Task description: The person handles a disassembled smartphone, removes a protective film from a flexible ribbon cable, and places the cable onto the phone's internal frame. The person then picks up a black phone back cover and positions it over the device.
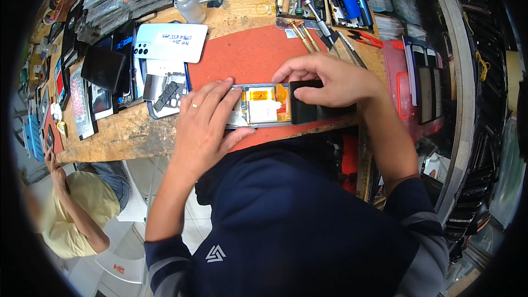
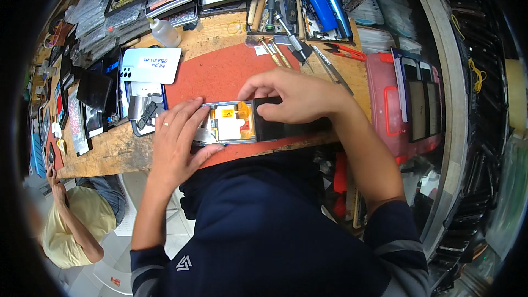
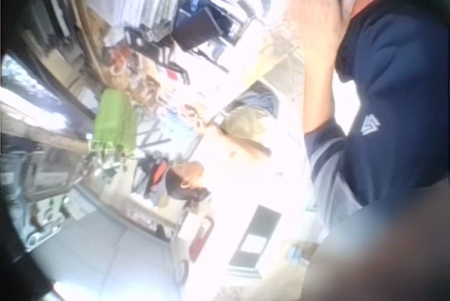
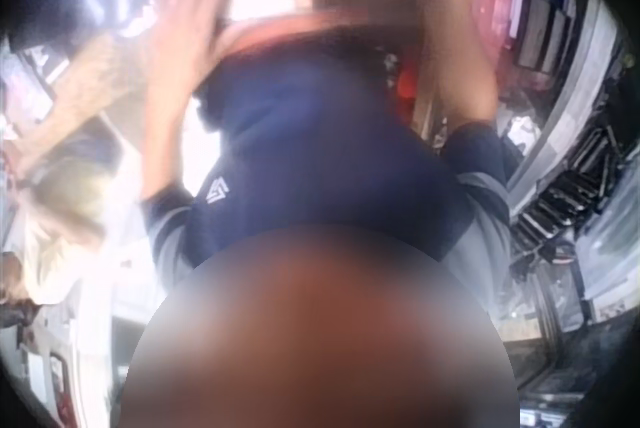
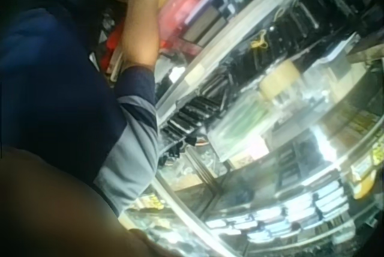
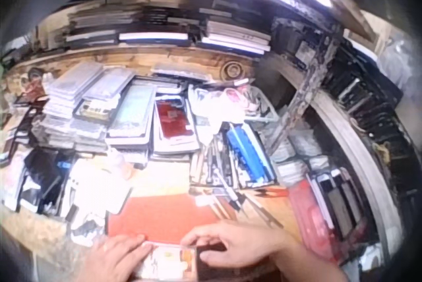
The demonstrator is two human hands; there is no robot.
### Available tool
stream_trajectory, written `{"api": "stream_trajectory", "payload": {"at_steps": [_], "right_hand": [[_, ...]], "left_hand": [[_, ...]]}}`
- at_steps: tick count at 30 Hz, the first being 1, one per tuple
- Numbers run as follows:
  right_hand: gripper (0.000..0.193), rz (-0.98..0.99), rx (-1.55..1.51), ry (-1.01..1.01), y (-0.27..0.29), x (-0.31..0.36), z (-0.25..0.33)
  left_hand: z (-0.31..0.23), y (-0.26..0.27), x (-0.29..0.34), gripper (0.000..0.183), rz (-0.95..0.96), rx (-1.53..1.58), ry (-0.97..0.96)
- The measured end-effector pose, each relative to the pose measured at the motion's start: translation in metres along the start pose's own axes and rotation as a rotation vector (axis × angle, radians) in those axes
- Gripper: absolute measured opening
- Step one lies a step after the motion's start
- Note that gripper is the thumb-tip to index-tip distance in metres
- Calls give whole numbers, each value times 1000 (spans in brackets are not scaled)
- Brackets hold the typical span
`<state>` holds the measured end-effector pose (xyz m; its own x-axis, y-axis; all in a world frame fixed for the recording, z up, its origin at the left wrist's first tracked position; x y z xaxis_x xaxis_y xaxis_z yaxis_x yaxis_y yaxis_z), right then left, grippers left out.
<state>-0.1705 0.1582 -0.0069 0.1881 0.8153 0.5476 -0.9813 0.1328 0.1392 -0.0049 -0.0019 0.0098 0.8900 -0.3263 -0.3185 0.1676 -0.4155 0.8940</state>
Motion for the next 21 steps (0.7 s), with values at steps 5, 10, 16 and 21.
{"api": "stream_trajectory", "payload": {"at_steps": [5, 10, 16, 21], "right_hand": [[46, -41, 119, -7, 9, 1, 1], [47, -112, 99, 29, 7, 13, 3], [36, -560, 196, 223, 14, 48, 12], [22, -1008, 42, 289, 41, 104, -23]], "left_hand": [[-18, -3, 15, 49, -143, -119, -82], [-24, -3, 12, 35, -81, -233, -95], [-25, 2, 4, 32, -37, -155, -73], [-31, -3, 8, 33, -126, -36, -35]]}}
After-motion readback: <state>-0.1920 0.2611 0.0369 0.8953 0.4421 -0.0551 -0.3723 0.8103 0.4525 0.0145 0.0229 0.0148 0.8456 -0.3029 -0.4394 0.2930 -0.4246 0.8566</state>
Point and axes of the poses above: each hand's wrist, its own x-axis away from the middle knuckle, its own y-axis out of the back of the hand, z = x × y, the point moved 7 cm from there along -x, towards the middle knuckle, and after that the axes turned 14 degrees about -y, right-handed, at the moved point
